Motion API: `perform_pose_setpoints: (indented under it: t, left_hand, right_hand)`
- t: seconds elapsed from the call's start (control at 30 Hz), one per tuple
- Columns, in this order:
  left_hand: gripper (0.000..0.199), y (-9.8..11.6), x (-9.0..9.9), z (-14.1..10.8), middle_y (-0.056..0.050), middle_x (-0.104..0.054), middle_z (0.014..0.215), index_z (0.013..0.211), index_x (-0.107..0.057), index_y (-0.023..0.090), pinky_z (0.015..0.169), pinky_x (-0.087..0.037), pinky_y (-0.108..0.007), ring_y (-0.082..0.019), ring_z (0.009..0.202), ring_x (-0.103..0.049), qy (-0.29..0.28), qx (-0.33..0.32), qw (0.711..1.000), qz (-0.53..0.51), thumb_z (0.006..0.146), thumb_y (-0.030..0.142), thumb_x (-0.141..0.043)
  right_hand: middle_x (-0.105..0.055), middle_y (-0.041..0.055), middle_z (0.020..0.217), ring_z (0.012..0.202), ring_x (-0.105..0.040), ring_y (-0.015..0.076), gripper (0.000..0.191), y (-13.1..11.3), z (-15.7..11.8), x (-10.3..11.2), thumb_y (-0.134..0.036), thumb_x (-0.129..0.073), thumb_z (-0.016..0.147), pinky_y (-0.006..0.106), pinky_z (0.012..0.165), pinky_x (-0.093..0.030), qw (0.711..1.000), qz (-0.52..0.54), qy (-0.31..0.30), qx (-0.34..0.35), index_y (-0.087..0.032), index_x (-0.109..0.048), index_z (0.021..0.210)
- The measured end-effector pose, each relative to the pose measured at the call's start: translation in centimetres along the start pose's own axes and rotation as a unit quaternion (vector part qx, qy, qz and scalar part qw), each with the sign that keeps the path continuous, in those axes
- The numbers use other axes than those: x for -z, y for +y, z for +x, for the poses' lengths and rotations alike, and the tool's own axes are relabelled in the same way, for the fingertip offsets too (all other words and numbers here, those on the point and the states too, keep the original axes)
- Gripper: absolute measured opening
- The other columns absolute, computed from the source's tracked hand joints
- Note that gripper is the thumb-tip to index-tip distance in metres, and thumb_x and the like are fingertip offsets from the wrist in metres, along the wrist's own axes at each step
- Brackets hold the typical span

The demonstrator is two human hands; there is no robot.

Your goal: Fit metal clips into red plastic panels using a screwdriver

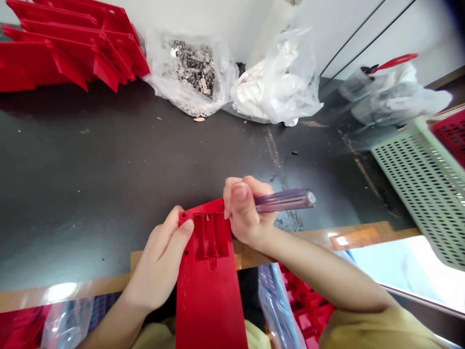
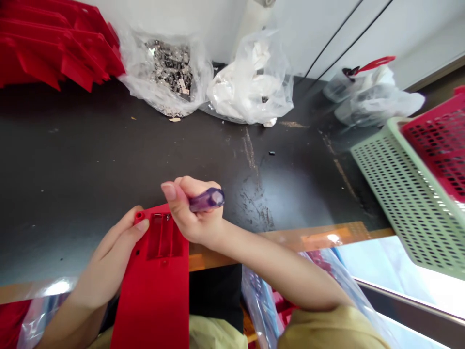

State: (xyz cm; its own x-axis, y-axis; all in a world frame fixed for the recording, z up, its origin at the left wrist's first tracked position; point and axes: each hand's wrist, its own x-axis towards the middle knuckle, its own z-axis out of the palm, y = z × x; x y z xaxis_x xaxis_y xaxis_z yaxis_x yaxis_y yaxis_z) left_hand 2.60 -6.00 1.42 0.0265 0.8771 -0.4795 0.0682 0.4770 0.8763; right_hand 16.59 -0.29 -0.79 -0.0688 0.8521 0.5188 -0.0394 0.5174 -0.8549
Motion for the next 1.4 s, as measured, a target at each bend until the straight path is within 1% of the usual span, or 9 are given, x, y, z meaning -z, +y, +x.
perform_pose_setpoints:
  t: [0.13,0.33,0.5,0.63,0.73,0.8,0.93,1.17,1.4]
  left_hand:
    - [0.030,-0.8,0.4,0.6,0.006,-0.048,0.056,0.070,-0.044,0.023,0.051,-0.037,-0.020,-0.012,0.053,-0.042,-0.009,-0.024,0.999,0.032,0.091,0.045,-0.048]
    - [0.031,-0.1,1.1,0.2,0.003,-0.056,0.069,0.079,-0.050,0.022,0.058,-0.045,-0.023,-0.015,0.063,-0.053,-0.006,-0.043,0.998,0.041,0.092,0.050,-0.045]
    - [0.031,2.9,3.2,-2.3,0.006,-0.052,0.065,0.084,-0.043,0.023,0.057,-0.041,-0.022,-0.013,0.058,-0.052,0.011,-0.194,0.963,0.185,0.098,0.049,-0.037]
    - [0.025,5.6,4.3,-3.3,0.006,-0.056,0.059,0.091,-0.046,0.023,0.049,-0.036,-0.024,-0.016,0.048,-0.056,0.125,-0.344,0.854,0.371,0.099,0.045,-0.037]
    - [0.021,6.4,4.2,-2.5,-0.001,-0.068,0.067,0.097,-0.053,0.019,0.048,-0.038,-0.026,-0.020,0.051,-0.065,0.192,-0.485,0.709,0.474,0.099,0.035,-0.040]
    - [0.019,6.1,4.2,-1.3,-0.008,-0.076,0.087,0.096,-0.057,0.016,0.057,-0.048,-0.027,-0.021,0.069,-0.074,0.165,-0.580,0.618,0.505,0.099,0.025,-0.041]
    - [0.025,3.9,4.8,1.1,-0.009,-0.072,0.119,0.082,-0.061,0.018,0.086,-0.058,-0.031,-0.022,0.102,-0.073,0.079,-0.647,0.553,0.519,0.096,0.013,-0.041]
    - [0.028,0.4,6.7,1.9,-0.006,-0.070,0.123,0.081,-0.066,0.021,0.099,-0.056,-0.032,-0.021,0.114,-0.067,-0.063,-0.643,0.530,0.549,0.096,0.012,-0.045]
    - [0.028,-1.2,8.4,3.0,-0.013,-0.062,0.136,0.097,-0.066,0.016,0.107,-0.051,-0.040,-0.022,0.129,-0.057,-0.123,-0.574,0.590,0.554,0.097,0.012,-0.038]
  right_hand:
    - [-0.037,-0.0071,0.044,0.037,-0.030,0.0045,0.051,0.0,0.4,-0.2,-0.043,-0.055,0.095,0.022,0.037,-0.020,0.995,0.053,0.048,-0.067,-0.020,-0.033,0.056]
    - [-0.044,-0.0061,0.042,0.029,-0.031,0.0040,0.048,-1.6,3.6,2.2,-0.048,-0.054,0.089,0.021,0.031,-0.019,0.938,0.185,0.247,-0.159,-0.021,-0.040,0.053]
    - [-0.044,-0.0053,0.046,0.034,-0.034,0.0046,0.045,-3.2,4.7,5.3,-0.056,-0.054,0.082,0.019,0.033,-0.022,0.913,0.210,0.301,-0.178,-0.021,-0.045,0.056]
    - [-0.030,-0.0087,0.039,0.032,-0.022,0.0044,0.045,-4.3,3.4,6.3,-0.053,-0.058,0.084,0.019,0.031,-0.015,0.915,0.213,0.310,-0.145,-0.020,-0.045,0.056]
    - [-0.036,-0.0085,0.042,0.034,-0.027,0.0034,0.045,-4.7,1.9,6.6,-0.053,-0.065,0.079,0.018,0.032,-0.019,0.908,0.185,0.342,-0.157,-0.019,-0.046,0.057]
    - [-0.039,-0.0082,0.044,0.036,-0.031,0.0030,0.044,-4.7,0.8,6.8,-0.053,-0.068,0.077,0.017,0.034,-0.022,0.903,0.164,0.359,-0.170,-0.019,-0.047,0.058]
    - [-0.041,-0.0085,0.046,0.036,-0.033,0.0025,0.041,-4.5,-1.6,7.3,-0.050,-0.071,0.073,0.017,0.035,-0.024,0.894,0.154,0.374,-0.193,-0.019,-0.047,0.059]
    - [-0.041,-0.0090,0.045,0.035,-0.034,0.0024,0.040,-3.9,-4.2,7.7,-0.048,-0.069,0.073,0.016,0.034,-0.025,0.892,0.130,0.373,-0.217,-0.019,-0.045,0.058]
    - [-0.066,0.0020,0.061,0.048,-0.057,0.0081,0.036,-3.1,-5.6,6.9,-0.051,-0.071,0.070,0.018,0.043,-0.045,0.919,0.128,0.234,-0.291,-0.015,-0.067,0.074]
